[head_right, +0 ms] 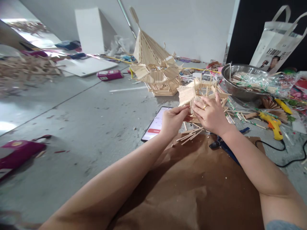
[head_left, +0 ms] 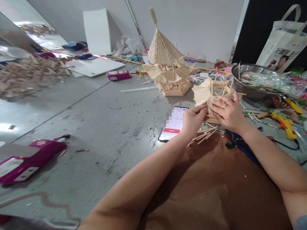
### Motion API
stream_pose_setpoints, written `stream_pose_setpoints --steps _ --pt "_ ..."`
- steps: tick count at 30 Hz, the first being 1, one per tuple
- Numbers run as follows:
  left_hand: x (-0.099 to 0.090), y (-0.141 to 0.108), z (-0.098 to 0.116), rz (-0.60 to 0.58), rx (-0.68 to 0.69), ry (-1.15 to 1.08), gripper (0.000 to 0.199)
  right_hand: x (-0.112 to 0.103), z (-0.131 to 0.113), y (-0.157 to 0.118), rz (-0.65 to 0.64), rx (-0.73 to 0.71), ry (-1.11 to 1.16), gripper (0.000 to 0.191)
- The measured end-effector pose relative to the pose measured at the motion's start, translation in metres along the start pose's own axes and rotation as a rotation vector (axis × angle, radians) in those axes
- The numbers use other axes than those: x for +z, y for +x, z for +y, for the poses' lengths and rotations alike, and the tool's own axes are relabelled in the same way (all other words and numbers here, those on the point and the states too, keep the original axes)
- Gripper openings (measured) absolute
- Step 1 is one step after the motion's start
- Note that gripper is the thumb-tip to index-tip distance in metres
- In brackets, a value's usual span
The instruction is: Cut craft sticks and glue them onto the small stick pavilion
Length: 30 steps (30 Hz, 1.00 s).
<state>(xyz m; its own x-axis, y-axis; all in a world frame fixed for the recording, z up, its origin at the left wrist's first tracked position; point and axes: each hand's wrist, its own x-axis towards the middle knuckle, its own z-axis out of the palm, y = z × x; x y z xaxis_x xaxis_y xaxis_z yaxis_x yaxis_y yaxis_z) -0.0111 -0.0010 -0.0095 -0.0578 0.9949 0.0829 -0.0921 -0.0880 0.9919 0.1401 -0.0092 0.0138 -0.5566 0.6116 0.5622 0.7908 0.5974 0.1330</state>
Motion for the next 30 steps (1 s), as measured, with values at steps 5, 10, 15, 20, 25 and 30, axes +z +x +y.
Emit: stream_pose_setpoints --steps 5,10,15,20,25,30 --pt "0.000 0.001 -0.001 -0.014 0.002 -0.012 0.025 0.001 0.000 -0.001 -0.006 0.003 0.011 0.030" --pt "0.000 0.002 -0.002 -0.019 0.004 -0.010 0.025 0.002 0.000 -0.001 -0.004 -0.004 -0.004 0.030" --pt "-0.002 -0.001 0.003 -0.008 0.021 0.095 0.028 0.001 0.001 -0.002 -0.023 0.013 -0.005 0.033" --pt "-0.009 -0.005 0.007 0.072 0.153 0.330 0.024 -0.012 0.009 -0.007 0.039 0.090 0.008 0.030" --pt "-0.014 -0.011 0.010 0.123 0.378 0.434 0.019 -0.039 0.020 -0.028 0.119 0.153 0.052 0.023" --pt "-0.010 -0.027 0.015 -0.022 0.539 0.482 0.018 -0.056 0.018 -0.059 -0.083 0.224 0.095 0.025"
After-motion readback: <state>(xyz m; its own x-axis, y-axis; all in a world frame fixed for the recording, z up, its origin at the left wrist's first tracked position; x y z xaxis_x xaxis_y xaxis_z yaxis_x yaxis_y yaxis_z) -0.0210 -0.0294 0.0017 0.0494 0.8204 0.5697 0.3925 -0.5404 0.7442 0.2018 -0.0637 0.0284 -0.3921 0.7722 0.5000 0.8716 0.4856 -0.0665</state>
